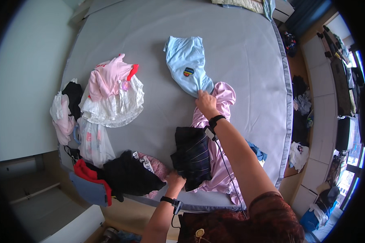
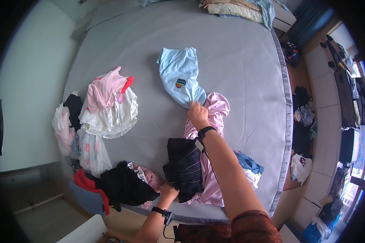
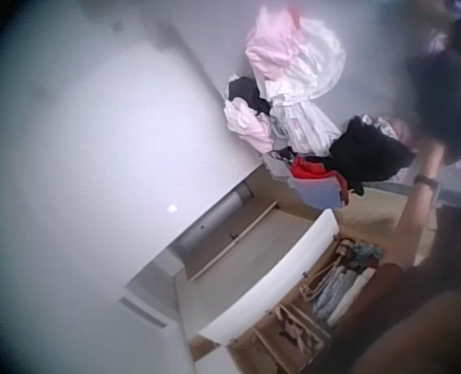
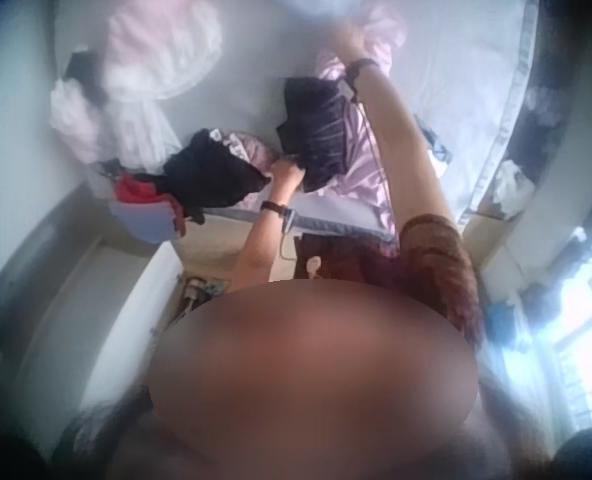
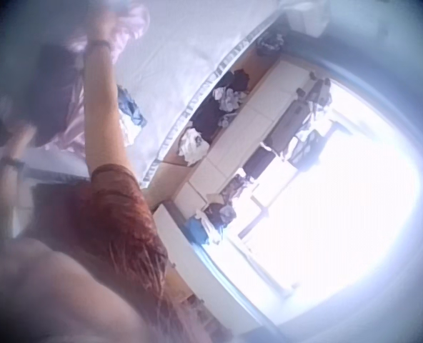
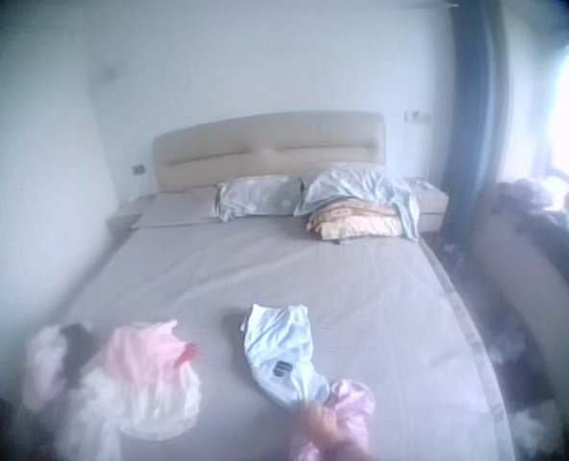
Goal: The person picks up several garments from a bed including a white and pink dress, a white shirt, black shorts, a pink shirt, and a blue shirt, folding each item and placing it inside a closet.
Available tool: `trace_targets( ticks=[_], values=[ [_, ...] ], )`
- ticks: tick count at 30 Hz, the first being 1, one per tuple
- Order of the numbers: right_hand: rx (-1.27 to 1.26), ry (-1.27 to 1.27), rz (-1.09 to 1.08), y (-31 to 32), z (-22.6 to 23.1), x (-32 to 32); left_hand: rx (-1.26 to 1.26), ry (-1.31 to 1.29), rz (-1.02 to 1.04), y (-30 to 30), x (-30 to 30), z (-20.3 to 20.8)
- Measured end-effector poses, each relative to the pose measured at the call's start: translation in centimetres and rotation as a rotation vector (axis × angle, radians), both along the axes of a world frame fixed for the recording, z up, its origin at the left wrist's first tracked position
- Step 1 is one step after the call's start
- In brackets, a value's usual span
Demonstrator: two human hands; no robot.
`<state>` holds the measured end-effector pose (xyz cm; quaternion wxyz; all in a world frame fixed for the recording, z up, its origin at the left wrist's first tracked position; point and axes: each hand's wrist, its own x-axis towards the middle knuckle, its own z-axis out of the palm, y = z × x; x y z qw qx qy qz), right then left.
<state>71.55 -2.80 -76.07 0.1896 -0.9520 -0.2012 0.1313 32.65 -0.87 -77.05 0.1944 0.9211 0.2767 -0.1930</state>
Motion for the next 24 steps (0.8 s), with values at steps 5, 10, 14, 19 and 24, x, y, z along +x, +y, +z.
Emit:
trace_targets(
  ticks=[5, 10, 14, 19, 24],
  values=[
    [-0.081, 0.12, 0.523, -1.4, 3.4, -3.2, -0.056, 0.01, 0.082, 0.2, -0.7, -0.8],
    [0.887, 0.296, 0.043, -5.5, 16.3, 1.0, -0.15, 0.018, 0.052, 1.0, 0.1, 0.2],
    [0.942, 0.148, 0.133, -8.0, 31.7, 0.5, -0.36, 0.252, 0.049, 3.4, 0.5, 3.4],
    [0.927, -0.132, 0.202, -12.1, 43.1, -1.7, -0.535, 0.149, -0.01, 3.9, 2.1, 10.1],
    [1.036, -0.027, 0.239, -15.0, 50.3, -4.4, -0.662, -0.518, -0.002, 1.5, 7.0, 24.4]
  ],
)
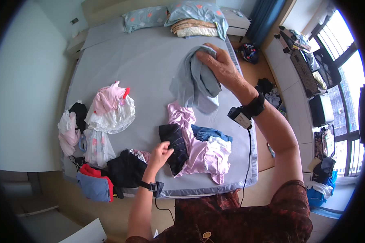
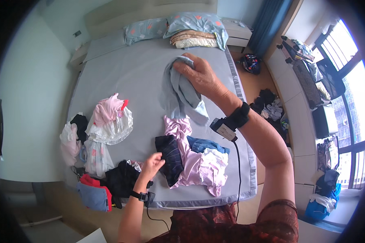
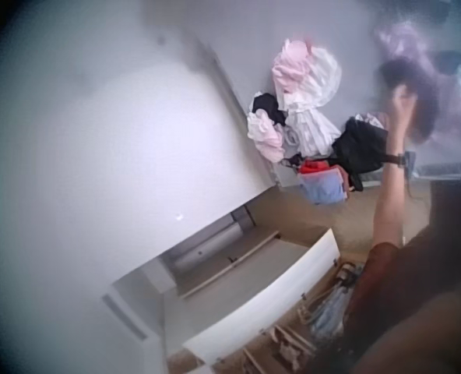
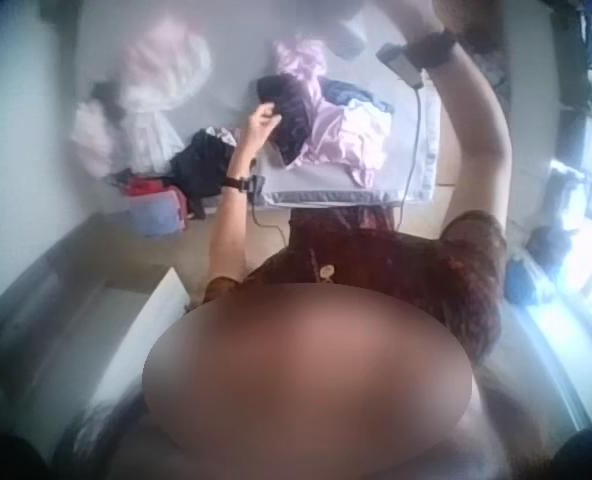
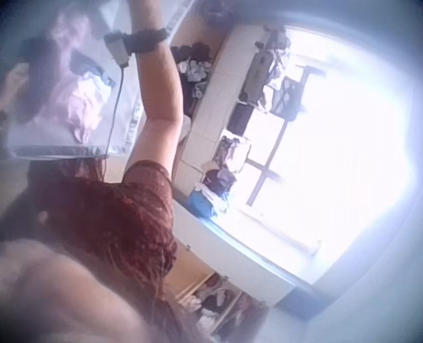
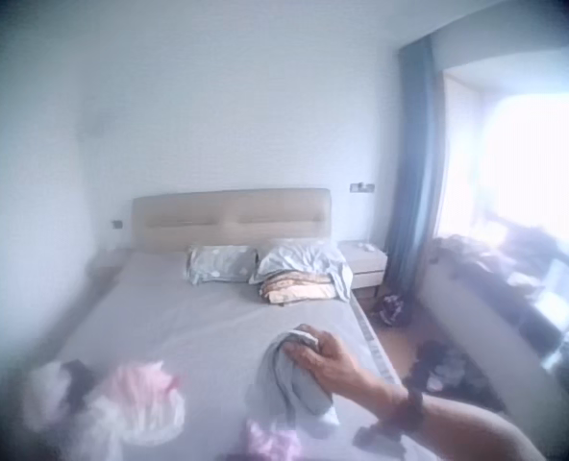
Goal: The person picks up several garments from a bed including a white and pink dress, a white shirt, black shorts, a pink shirt, and a blue shirt, folding each item and placing it inside a closet.
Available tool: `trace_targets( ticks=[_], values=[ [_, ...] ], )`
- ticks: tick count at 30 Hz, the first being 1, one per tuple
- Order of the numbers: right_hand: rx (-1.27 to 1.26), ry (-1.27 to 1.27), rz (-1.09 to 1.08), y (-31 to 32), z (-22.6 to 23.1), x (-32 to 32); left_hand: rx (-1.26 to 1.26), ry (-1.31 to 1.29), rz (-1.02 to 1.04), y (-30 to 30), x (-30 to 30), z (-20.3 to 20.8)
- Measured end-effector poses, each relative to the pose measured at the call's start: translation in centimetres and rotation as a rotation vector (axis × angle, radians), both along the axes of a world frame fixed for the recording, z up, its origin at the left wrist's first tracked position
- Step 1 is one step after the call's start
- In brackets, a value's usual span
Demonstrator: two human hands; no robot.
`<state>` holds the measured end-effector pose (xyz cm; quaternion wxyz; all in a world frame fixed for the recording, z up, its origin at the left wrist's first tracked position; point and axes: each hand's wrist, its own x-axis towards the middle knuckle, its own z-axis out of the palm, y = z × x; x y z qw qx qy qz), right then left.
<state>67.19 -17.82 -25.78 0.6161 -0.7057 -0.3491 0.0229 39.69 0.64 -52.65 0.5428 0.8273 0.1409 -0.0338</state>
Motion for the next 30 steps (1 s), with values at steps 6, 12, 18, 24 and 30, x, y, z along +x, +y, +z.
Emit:
trace_targets(
  ticks=[6, 12, 18, 24, 30],
  values=[
    [-0.212, 0.312, 0.328, -4.2, 5.4, -4.9, 0.109, -0.433, 0.163, -8.6, 5.4, 19.3],
    [-0.42, 0.143, 0.592, -9.8, 8.8, -7.2, -0.052, -0.603, -0.024, -12.7, 7.2, 27.8],
    [-0.145, -0.39, -0.095, -15.2, 8.1, -9.6, -0.529, -0.245, 0.154, -14.6, 4.8, 30.5],
    [0.009, 0.213, 0.184, -13.6, 2.1, -17.8, -0.822, -0.256, 0.221, -18.1, 2.8, 29.1],
    [-0.086, 0.074, 0.019, -11.1, -1.1, -18.1, -1.012, -0.321, 0.372, -18.7, 0.7, 28.5]
  ],
)
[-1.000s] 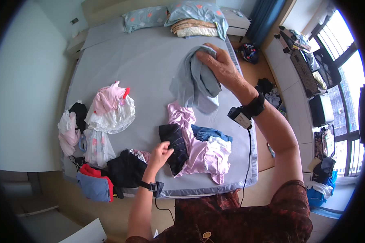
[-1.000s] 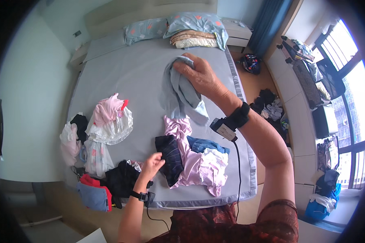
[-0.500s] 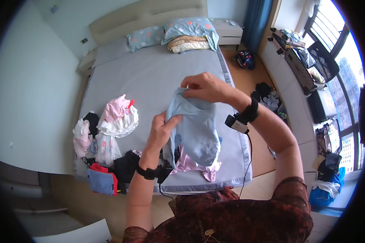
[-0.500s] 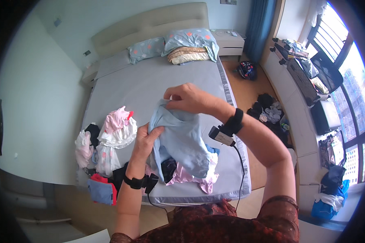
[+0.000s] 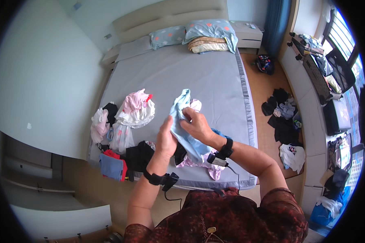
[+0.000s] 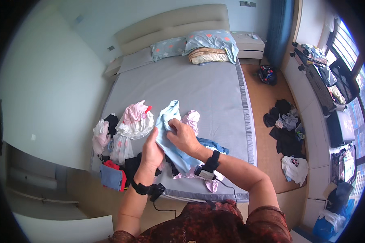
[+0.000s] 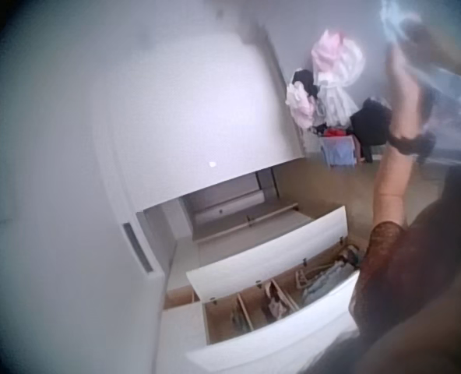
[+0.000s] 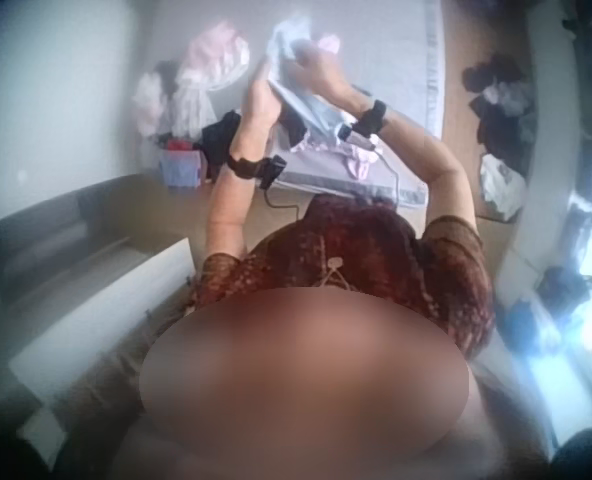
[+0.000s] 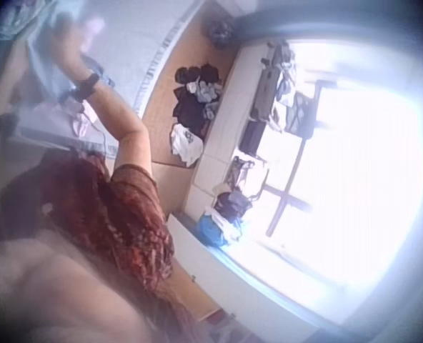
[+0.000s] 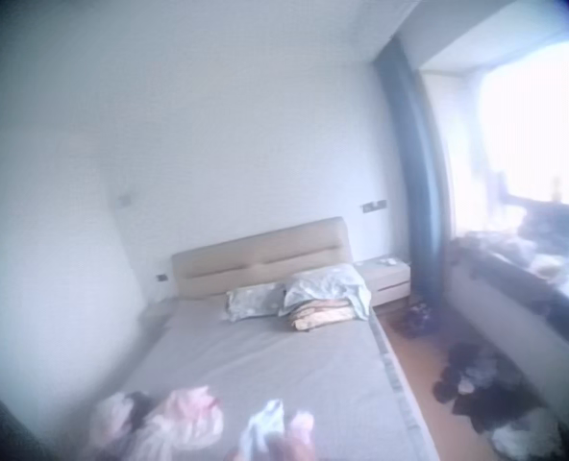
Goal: The person picks up several garments from a bed including a white and pink dress, a white shirt, black shorts, a pink shirt, and a blue shirt, folding each item and placing it inside a closet.
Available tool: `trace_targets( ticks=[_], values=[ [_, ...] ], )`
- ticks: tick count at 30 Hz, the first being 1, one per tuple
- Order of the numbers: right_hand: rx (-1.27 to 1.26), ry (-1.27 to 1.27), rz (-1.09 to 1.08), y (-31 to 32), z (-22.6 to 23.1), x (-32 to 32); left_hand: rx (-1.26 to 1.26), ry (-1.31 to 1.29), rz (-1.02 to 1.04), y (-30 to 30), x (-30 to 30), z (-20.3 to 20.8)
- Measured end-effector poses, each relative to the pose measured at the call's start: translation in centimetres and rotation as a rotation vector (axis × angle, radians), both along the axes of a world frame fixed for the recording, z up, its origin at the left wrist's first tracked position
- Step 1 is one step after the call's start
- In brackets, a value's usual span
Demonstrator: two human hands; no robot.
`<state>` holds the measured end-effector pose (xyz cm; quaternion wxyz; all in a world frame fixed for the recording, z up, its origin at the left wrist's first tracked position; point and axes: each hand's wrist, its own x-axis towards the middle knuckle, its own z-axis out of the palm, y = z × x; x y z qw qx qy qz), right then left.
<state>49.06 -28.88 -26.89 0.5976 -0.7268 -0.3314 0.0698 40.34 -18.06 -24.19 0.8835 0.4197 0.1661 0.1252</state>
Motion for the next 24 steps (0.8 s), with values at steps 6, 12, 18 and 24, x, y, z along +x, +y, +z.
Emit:
trace_targets(
  ticks=[6, 12, 18, 24],
  values=[
    [0.049, -0.119, -0.2, -5.1, 1.0, 9.9, 0.64, 0.081, 0.431, 12.4, -4.7, 1.9],
    [-0.234, -0.626, -0.23, -6.9, 7.4, 15.7, 1.509, 0.137, 0.381, 16.5, -4.9, 6.7],
    [-0.261, -0.8, -0.264, -6.7, 9.9, 17.1, 1.451, 0.188, 0.349, 16.9, -3.0, 9.6],
    [-0.256, -0.701, -0.21, -10.7, 9.9, 14.6, 1.201, -0.024, 0.394, 15.6, -2.2, 7.1]
  ],
)
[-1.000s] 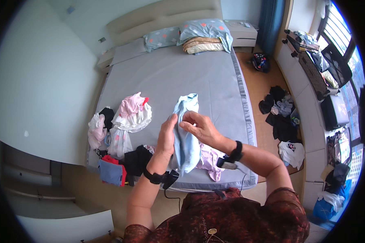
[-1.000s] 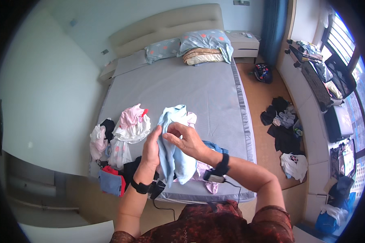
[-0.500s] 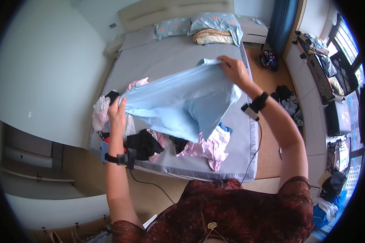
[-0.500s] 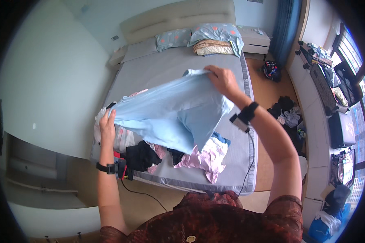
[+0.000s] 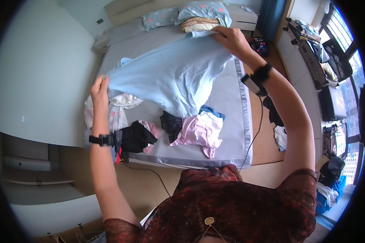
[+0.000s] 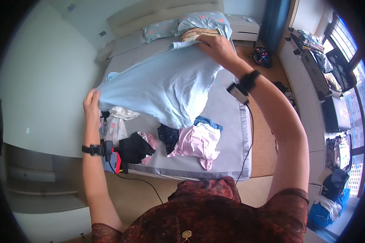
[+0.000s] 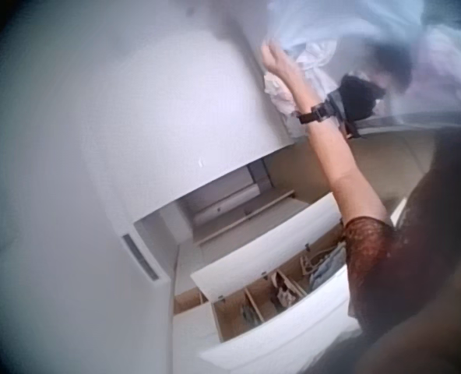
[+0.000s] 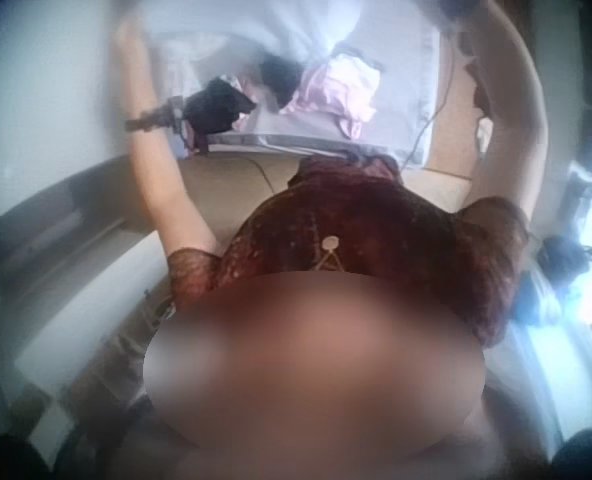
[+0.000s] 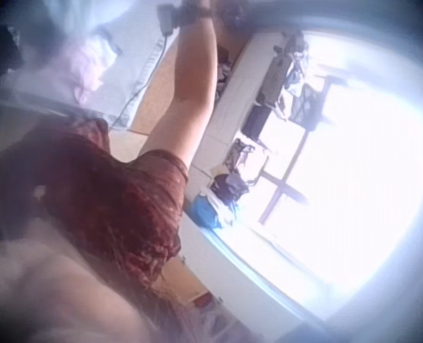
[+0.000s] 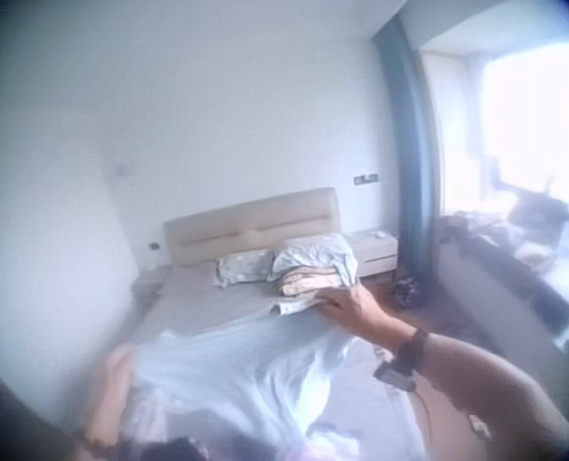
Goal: The person picks up several garments from a bed including a white and pink dress, a white shirt, black shorts, a pink shirt, and a blue shirt, folding each item and placing it inside a closet.
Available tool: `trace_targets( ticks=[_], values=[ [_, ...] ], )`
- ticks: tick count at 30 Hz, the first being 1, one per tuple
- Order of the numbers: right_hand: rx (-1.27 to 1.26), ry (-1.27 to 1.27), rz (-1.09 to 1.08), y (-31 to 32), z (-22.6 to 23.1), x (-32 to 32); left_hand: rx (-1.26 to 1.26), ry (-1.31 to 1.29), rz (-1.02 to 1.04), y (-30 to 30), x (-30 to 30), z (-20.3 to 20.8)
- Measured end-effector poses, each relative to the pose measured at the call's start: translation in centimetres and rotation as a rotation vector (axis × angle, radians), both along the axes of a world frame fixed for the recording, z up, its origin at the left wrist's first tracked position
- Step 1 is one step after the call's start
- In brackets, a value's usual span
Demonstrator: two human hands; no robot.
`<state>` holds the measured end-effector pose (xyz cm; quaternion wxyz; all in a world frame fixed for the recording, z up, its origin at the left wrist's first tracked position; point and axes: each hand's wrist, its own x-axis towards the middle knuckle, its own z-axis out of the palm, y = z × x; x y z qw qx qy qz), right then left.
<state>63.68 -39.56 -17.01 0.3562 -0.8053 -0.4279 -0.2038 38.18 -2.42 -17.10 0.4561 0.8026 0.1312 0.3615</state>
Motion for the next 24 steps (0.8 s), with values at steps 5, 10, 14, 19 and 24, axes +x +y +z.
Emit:
trace_targets(
  ticks=[5, 10, 14, 19, 24],
  values=[
    [-0.144, 0.185, 0.15, -6.5, -4.0, -10.2, 0.532, 0.115, -0.004, -4.8, -8.7, -5.8],
    [-0.33, 0.255, 0.286, -13.3, -19.3, -19.1, 0.69, 0.389, -0.341, -9.3, -14.2, -18.0],
    [-0.628, 0.441, 0.291, -15.9, -33.8, -24.2, 0.614, 0.721, -0.557, -10.6, -18.5, -30.1],
    [-1.139, 0.827, 0.26, -16.4, -43.4, -28.9, 0.399, 1.105, -0.584, -13.3, -23.3, -40.8],
    [-0.85, 1.18, -0.151, -15.4, -47.4, -26.4, -0.101, 1.279, -0.31, -10.2, -18.9, -45.2]
  ],
)
